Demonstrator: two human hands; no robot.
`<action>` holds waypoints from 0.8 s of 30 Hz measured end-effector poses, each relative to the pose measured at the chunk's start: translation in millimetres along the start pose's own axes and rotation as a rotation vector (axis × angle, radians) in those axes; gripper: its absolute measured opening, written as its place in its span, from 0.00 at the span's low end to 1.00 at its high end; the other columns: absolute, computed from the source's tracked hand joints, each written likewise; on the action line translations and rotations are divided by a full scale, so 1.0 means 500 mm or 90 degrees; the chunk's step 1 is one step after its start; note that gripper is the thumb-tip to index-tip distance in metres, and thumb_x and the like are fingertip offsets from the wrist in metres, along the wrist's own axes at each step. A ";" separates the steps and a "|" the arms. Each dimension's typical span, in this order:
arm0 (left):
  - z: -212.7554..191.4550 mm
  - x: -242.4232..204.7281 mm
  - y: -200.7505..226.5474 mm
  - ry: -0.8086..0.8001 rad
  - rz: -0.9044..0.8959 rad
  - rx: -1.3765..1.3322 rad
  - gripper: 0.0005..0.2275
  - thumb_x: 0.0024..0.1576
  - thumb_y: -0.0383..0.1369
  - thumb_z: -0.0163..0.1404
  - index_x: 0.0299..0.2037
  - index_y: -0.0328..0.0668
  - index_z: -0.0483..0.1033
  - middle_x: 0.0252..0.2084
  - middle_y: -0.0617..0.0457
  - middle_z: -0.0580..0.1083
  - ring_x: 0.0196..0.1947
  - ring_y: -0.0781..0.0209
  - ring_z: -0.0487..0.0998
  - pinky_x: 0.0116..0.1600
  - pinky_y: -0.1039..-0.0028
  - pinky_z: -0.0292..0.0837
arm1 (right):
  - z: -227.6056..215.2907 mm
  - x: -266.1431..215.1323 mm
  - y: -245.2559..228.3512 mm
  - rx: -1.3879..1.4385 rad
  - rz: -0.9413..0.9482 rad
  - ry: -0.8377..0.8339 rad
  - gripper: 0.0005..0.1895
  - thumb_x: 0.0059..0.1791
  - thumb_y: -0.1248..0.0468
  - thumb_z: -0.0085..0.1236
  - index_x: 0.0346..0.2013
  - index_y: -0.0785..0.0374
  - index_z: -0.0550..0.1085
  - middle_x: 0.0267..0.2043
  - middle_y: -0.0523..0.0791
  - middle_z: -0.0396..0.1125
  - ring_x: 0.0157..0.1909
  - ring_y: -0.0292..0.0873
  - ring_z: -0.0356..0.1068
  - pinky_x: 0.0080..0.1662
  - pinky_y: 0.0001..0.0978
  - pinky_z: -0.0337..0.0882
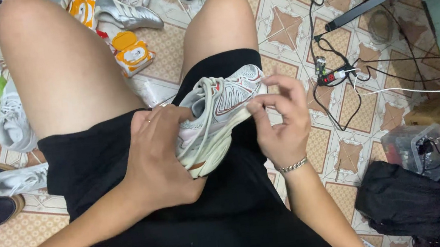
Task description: Cleaning and repairing white athletic shoes using cleaning solution, cotton balls, and a small tool.
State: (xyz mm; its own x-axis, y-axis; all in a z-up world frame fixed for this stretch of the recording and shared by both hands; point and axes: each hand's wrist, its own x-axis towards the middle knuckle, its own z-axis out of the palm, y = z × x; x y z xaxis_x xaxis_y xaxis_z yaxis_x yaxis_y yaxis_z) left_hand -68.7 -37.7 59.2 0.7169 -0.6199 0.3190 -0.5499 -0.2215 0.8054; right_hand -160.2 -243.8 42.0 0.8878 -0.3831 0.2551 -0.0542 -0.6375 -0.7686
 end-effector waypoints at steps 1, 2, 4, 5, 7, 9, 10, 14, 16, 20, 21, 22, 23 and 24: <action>0.000 -0.003 0.002 0.002 0.001 0.003 0.26 0.39 0.31 0.64 0.47 0.32 0.69 0.39 0.45 0.72 0.40 0.48 0.74 0.50 0.62 0.58 | 0.000 -0.003 0.000 -0.020 -0.018 0.019 0.03 0.50 0.72 0.64 0.36 0.66 0.76 0.56 0.50 0.66 0.68 0.54 0.67 0.73 0.47 0.63; 0.000 -0.004 0.001 0.004 0.005 0.004 0.25 0.40 0.31 0.64 0.47 0.33 0.69 0.39 0.46 0.73 0.40 0.49 0.74 0.50 0.62 0.58 | 0.002 -0.004 0.001 -0.041 -0.037 0.039 0.03 0.50 0.73 0.64 0.36 0.66 0.77 0.55 0.50 0.65 0.68 0.53 0.67 0.77 0.49 0.60; 0.002 -0.006 0.004 0.004 0.002 0.008 0.26 0.38 0.31 0.63 0.47 0.33 0.69 0.39 0.45 0.73 0.40 0.48 0.74 0.50 0.62 0.58 | 0.010 -0.013 -0.012 0.014 -0.010 0.011 0.03 0.51 0.72 0.64 0.36 0.66 0.77 0.55 0.49 0.66 0.71 0.55 0.65 0.75 0.49 0.62; 0.003 -0.006 0.006 0.005 -0.002 0.013 0.26 0.37 0.30 0.63 0.47 0.33 0.69 0.38 0.44 0.72 0.39 0.48 0.74 0.50 0.62 0.58 | 0.012 -0.017 -0.020 0.071 0.016 -0.017 0.03 0.51 0.72 0.64 0.36 0.65 0.76 0.55 0.49 0.67 0.74 0.57 0.63 0.73 0.48 0.64; 0.003 -0.004 0.001 0.011 -0.012 0.014 0.26 0.38 0.31 0.63 0.47 0.33 0.68 0.38 0.44 0.73 0.40 0.48 0.74 0.51 0.61 0.58 | 0.009 -0.007 -0.005 0.065 -0.009 -0.008 0.03 0.50 0.72 0.65 0.35 0.66 0.77 0.56 0.49 0.66 0.73 0.58 0.62 0.74 0.50 0.61; 0.003 -0.007 0.001 0.014 -0.028 0.016 0.27 0.38 0.32 0.63 0.48 0.33 0.68 0.39 0.45 0.73 0.40 0.48 0.75 0.52 0.61 0.58 | 0.009 -0.006 -0.003 0.062 -0.029 -0.003 0.04 0.50 0.72 0.65 0.35 0.66 0.77 0.56 0.50 0.66 0.73 0.59 0.61 0.75 0.51 0.58; 0.003 -0.009 -0.001 0.012 -0.031 0.017 0.27 0.39 0.32 0.64 0.48 0.33 0.68 0.39 0.44 0.73 0.40 0.48 0.75 0.52 0.61 0.58 | 0.013 -0.006 -0.008 0.005 -0.037 0.020 0.03 0.50 0.72 0.65 0.34 0.65 0.77 0.55 0.50 0.66 0.73 0.58 0.61 0.76 0.52 0.57; 0.008 -0.015 0.000 0.020 -0.044 0.027 0.28 0.38 0.32 0.63 0.49 0.32 0.67 0.40 0.43 0.73 0.40 0.47 0.75 0.52 0.60 0.58 | 0.030 -0.021 -0.048 0.118 -0.013 -0.025 0.04 0.51 0.71 0.63 0.36 0.65 0.75 0.54 0.47 0.68 0.74 0.57 0.62 0.78 0.54 0.56; 0.006 -0.013 -0.002 0.023 -0.045 0.024 0.28 0.39 0.32 0.63 0.49 0.32 0.67 0.40 0.43 0.73 0.41 0.48 0.75 0.52 0.60 0.58 | 0.026 -0.015 -0.040 0.119 -0.030 -0.034 0.04 0.50 0.71 0.64 0.36 0.65 0.75 0.53 0.48 0.68 0.72 0.56 0.63 0.78 0.55 0.55; 0.005 -0.014 -0.007 0.026 -0.074 0.028 0.28 0.41 0.34 0.65 0.50 0.33 0.67 0.40 0.42 0.73 0.42 0.45 0.74 0.52 0.61 0.59 | 0.023 -0.006 -0.013 0.003 -0.040 0.006 0.05 0.49 0.71 0.66 0.35 0.65 0.76 0.50 0.48 0.68 0.66 0.53 0.68 0.78 0.57 0.55; 0.006 -0.012 -0.008 0.029 -0.072 0.028 0.28 0.41 0.34 0.65 0.50 0.33 0.67 0.40 0.42 0.73 0.42 0.45 0.74 0.52 0.61 0.59 | 0.026 -0.006 -0.028 0.003 -0.044 0.006 0.05 0.49 0.71 0.66 0.35 0.65 0.76 0.50 0.48 0.68 0.66 0.53 0.68 0.78 0.57 0.55; 0.006 -0.010 -0.007 0.023 -0.063 0.025 0.28 0.39 0.33 0.64 0.49 0.33 0.67 0.40 0.43 0.73 0.42 0.46 0.74 0.51 0.61 0.59 | 0.026 -0.009 -0.045 0.047 -0.039 -0.014 0.05 0.50 0.71 0.66 0.35 0.64 0.76 0.49 0.47 0.69 0.63 0.50 0.69 0.79 0.55 0.56; 0.008 -0.009 -0.005 0.018 -0.055 0.022 0.28 0.37 0.33 0.63 0.49 0.34 0.67 0.40 0.43 0.73 0.42 0.47 0.75 0.50 0.61 0.58 | 0.026 -0.013 -0.061 0.092 -0.034 -0.033 0.04 0.51 0.71 0.65 0.36 0.64 0.76 0.49 0.45 0.70 0.60 0.48 0.71 0.79 0.54 0.57; 0.009 -0.012 -0.003 0.019 -0.060 0.022 0.28 0.37 0.33 0.63 0.49 0.34 0.67 0.40 0.43 0.73 0.42 0.47 0.75 0.50 0.61 0.58 | 0.022 -0.013 -0.066 0.094 -0.032 -0.039 0.04 0.51 0.71 0.65 0.36 0.64 0.76 0.49 0.45 0.70 0.60 0.48 0.71 0.79 0.54 0.57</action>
State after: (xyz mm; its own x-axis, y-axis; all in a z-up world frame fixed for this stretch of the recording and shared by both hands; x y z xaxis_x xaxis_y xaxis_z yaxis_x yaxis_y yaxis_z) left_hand -74.2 -37.1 53.5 0.7787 -0.5722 0.2573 -0.4932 -0.3048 0.8148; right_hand -159.4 -213.0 59.3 0.9139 -0.3091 0.2631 0.0548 -0.5485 -0.8344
